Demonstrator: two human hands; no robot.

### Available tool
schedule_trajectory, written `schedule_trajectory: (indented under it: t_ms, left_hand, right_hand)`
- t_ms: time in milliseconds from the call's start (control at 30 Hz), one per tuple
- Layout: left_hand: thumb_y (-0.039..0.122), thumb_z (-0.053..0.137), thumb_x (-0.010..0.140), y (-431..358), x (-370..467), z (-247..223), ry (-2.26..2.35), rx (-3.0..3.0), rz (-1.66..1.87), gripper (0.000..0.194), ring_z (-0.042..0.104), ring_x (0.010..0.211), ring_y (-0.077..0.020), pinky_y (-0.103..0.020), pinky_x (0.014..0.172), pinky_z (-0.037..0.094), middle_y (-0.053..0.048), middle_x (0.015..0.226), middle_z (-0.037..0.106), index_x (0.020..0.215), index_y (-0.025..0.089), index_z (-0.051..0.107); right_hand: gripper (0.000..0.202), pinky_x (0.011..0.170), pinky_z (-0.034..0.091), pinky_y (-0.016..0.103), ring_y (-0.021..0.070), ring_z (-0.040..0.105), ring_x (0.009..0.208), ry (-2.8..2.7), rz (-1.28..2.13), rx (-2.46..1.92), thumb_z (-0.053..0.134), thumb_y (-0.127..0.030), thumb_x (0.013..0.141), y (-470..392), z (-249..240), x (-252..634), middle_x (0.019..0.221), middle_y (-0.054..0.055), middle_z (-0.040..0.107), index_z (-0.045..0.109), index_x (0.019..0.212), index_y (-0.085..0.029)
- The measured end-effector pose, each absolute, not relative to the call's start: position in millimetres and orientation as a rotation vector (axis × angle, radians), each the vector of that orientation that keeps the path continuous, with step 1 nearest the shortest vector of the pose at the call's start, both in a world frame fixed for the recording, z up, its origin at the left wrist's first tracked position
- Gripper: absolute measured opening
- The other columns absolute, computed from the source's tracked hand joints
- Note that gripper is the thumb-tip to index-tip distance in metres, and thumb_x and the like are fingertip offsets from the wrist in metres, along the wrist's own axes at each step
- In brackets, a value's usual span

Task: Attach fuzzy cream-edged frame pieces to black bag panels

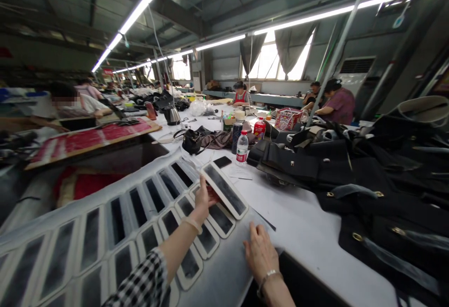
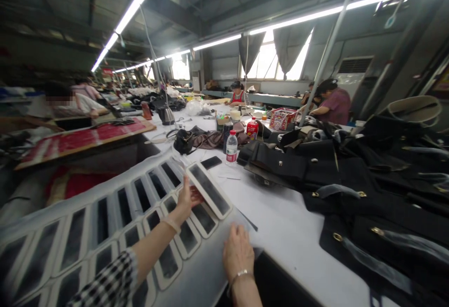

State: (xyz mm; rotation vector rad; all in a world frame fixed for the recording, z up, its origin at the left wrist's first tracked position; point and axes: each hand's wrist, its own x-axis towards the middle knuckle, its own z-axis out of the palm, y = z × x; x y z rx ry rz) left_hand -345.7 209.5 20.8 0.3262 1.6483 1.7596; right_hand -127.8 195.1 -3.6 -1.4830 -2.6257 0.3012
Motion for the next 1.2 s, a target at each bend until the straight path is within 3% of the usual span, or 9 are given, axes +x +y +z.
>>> schedule_trajectory:
  t_ms: [100, 167, 300, 533, 700, 867, 1067, 1133, 1200]
  left_hand:
    - [0.071, 0.055, 0.083, 196.8, -311.8, 0.9, 1.601, 0.351, 1.631, 0.055, 0.067, 0.056, -0.0175, -0.030, 0.056, 0.056, -0.004, 0.064, 0.064, 0.078, 0.016, 0.058]
    - [0.056, 0.063, 0.087, 198.0, -295.8, -7.3, 1.607, 0.405, 1.529, 0.043, 0.063, 0.051, -0.0138, -0.027, 0.053, 0.054, 0.000, 0.060, 0.062, 0.076, 0.015, 0.058]
    - [0.034, 0.062, 0.093, 208.7, -292.1, -10.6, 1.695, 0.489, 1.410, 0.027, 0.051, 0.046, -0.0067, -0.020, 0.049, 0.047, 0.006, 0.059, 0.057, 0.076, 0.014, 0.061]
    - [0.032, 0.061, 0.094, 214.5, -283.8, 6.3, 1.628, 0.410, 1.483, 0.023, 0.055, 0.052, -0.0072, -0.020, 0.050, 0.048, 0.003, 0.069, 0.061, 0.083, 0.012, 0.062]
    - [0.035, 0.053, 0.098, 222.2, -318.0, 74.6, 1.438, 0.322, 1.851, 0.028, 0.045, 0.044, -0.0048, -0.017, 0.042, 0.040, 0.006, 0.062, 0.053, 0.084, 0.013, 0.059]
    - [0.034, 0.058, 0.095, 198.9, -366.4, 166.8, 1.194, 0.513, 2.084, 0.029, 0.050, 0.045, -0.0062, -0.017, 0.044, 0.045, 0.003, 0.055, 0.054, 0.073, 0.015, 0.056]
    - [0.042, 0.076, 0.078, 145.5, -319.0, 199.6, 1.017, 0.878, 2.140, 0.033, 0.054, 0.044, -0.0104, -0.021, 0.040, 0.045, 0.001, 0.057, 0.059, 0.071, 0.015, 0.059]
    - [0.049, 0.079, 0.072, 135.5, -304.6, 195.6, 1.010, 0.916, 2.117, 0.039, 0.053, 0.042, -0.0100, -0.021, 0.039, 0.045, 0.001, 0.056, 0.061, 0.068, 0.015, 0.060]
    - [0.052, 0.081, 0.068, 129.1, -295.6, 187.9, 1.022, 0.856, 2.099, 0.043, 0.052, 0.040, -0.0096, -0.020, 0.037, 0.043, 0.000, 0.056, 0.062, 0.066, 0.015, 0.059]
  right_hand:
    - [0.032, 0.079, 0.050, 0.029, 0.0216, 0.065, 0.097, -2.598, 0.336, -1.528, 0.047, -0.016, 0.093, 207.1, -5.8, -129.8, 0.120, 0.012, 0.055, 0.055, 0.124, -0.015]
    - [0.028, 0.076, 0.050, 0.029, 0.0198, 0.067, 0.091, -2.589, 0.346, -1.548, 0.046, -0.016, 0.094, 213.1, -6.2, -130.8, 0.119, 0.012, 0.054, 0.056, 0.120, -0.015]
    - [0.044, 0.073, 0.050, 0.030, 0.0201, 0.068, 0.089, -2.592, 0.348, -1.570, 0.046, -0.016, 0.094, 217.3, -6.6, -133.4, 0.125, 0.013, 0.050, 0.046, 0.138, -0.015]
    - [0.044, 0.072, 0.051, 0.031, 0.0217, 0.069, 0.088, -2.606, 0.357, -1.604, 0.044, -0.019, 0.097, 218.9, -6.8, -136.4, 0.129, 0.015, 0.048, 0.045, 0.141, -0.017]
    - [0.041, 0.075, 0.052, 0.034, 0.0228, 0.069, 0.089, -2.608, 0.420, -1.617, 0.048, -0.019, 0.094, 218.6, -5.6, -137.5, 0.131, 0.017, 0.047, 0.050, 0.135, -0.017]
    - [0.030, 0.084, 0.052, 0.041, 0.0228, 0.066, 0.091, -2.533, 0.577, -1.627, 0.057, -0.018, 0.090, 223.0, 2.3, -143.7, 0.127, 0.016, 0.053, 0.058, 0.120, -0.013]
    - [0.043, 0.076, 0.056, 0.030, 0.0164, 0.068, 0.076, -2.318, 0.935, -1.436, 0.036, -0.037, 0.094, 212.8, 43.5, -113.2, 0.116, 0.011, 0.064, 0.055, 0.126, -0.017]
    - [0.047, 0.075, 0.057, 0.031, 0.0190, 0.069, 0.087, -2.319, 0.940, -1.258, 0.033, -0.049, 0.093, 185.7, 57.7, -82.1, 0.118, 0.007, 0.065, 0.057, 0.126, -0.027]
    - [0.056, 0.067, 0.057, 0.041, 0.0287, 0.067, 0.098, -2.381, 0.670, -1.082, 0.031, -0.067, 0.088, 152.0, 67.1, -45.1, 0.112, 0.008, 0.068, 0.052, 0.134, -0.042]
